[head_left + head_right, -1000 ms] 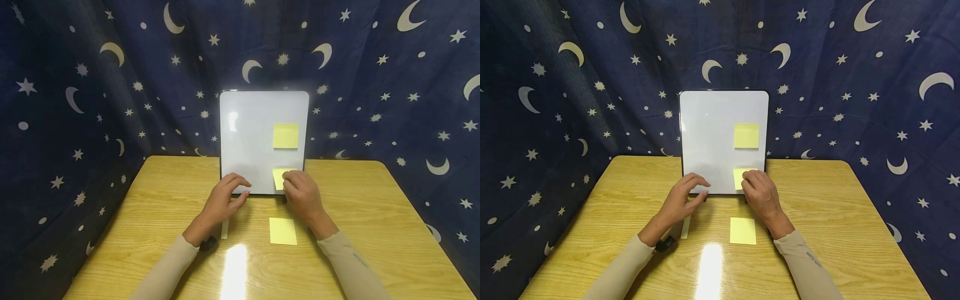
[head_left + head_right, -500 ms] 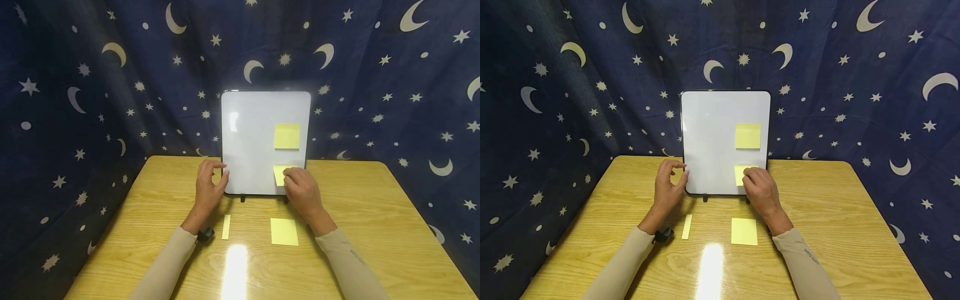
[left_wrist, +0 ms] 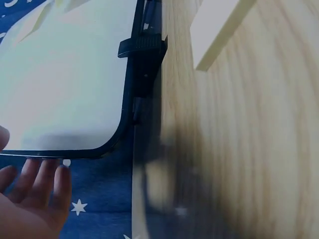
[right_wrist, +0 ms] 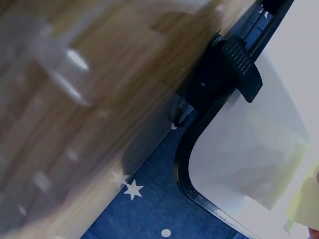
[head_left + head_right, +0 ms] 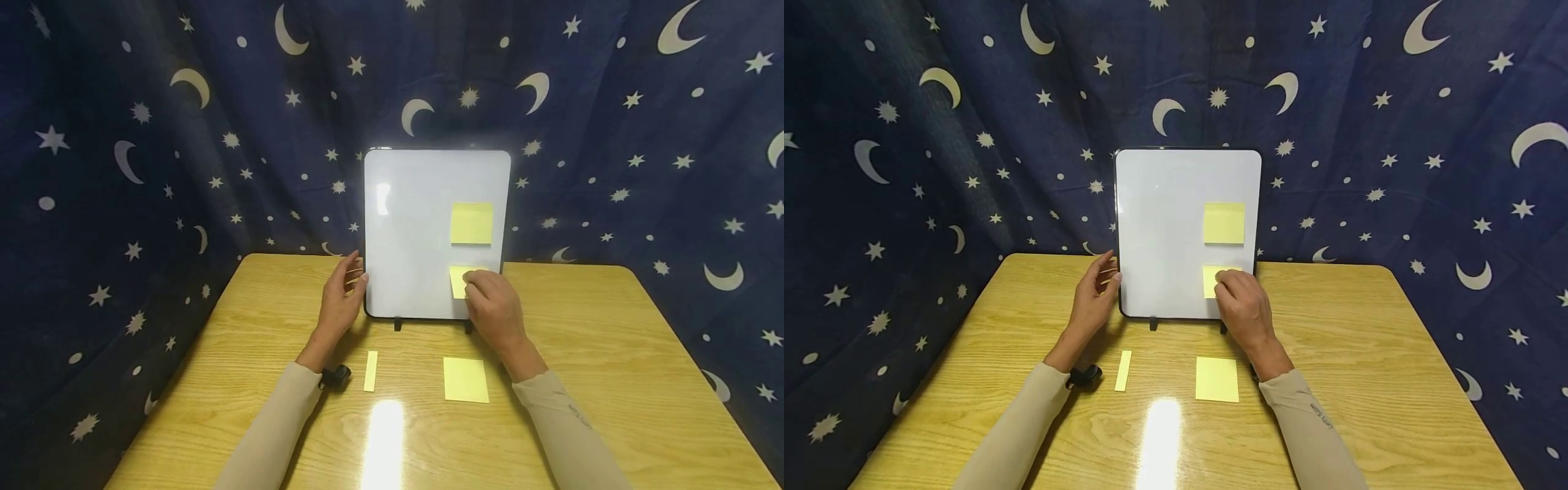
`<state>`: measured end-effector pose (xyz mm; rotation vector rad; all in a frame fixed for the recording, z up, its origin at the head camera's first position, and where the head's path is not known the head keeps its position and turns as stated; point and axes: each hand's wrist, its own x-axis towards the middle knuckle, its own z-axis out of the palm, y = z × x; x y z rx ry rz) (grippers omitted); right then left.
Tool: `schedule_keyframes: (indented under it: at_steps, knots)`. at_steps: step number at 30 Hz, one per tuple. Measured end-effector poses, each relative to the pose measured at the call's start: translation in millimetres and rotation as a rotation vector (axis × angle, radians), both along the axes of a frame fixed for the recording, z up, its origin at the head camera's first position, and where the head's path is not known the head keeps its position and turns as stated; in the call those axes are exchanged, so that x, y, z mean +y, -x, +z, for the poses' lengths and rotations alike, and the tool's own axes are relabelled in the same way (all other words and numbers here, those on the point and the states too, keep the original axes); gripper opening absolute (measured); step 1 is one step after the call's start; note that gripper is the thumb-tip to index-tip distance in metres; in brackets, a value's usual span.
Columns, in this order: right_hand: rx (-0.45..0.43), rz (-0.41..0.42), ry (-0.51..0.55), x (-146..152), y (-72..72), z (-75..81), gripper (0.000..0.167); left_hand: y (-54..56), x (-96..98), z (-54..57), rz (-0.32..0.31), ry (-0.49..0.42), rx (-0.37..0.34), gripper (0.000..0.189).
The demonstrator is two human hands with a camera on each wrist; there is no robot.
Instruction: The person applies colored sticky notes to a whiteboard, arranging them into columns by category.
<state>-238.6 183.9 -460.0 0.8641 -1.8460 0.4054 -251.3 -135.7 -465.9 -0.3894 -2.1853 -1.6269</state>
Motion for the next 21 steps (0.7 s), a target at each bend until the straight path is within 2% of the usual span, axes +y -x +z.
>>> schedule_keyframes:
  at_steps: [2,5,13,21]
  knots:
    - [-0.003,-0.005,0.001,0.0,1.1,-0.7,0.017,0.0,-0.4,-0.7,-0.01,-0.006,-0.047,0.053]
    - [-0.012,-0.012,0.006,-0.1,3.1,-1.7,0.018,0.5,-1.3,-2.6,-0.013,0.003,-0.08,0.055]
    - [-0.032,-0.024,-0.002,0.5,6.1,-3.1,0.021,1.6,-1.8,-6.1,-0.048,0.019,-0.089,0.057]
    - [-0.04,-0.016,0.009,-0.9,6.7,-3.2,0.02,3.1,-2.2,-8.6,-0.046,0.011,-0.098,0.058]
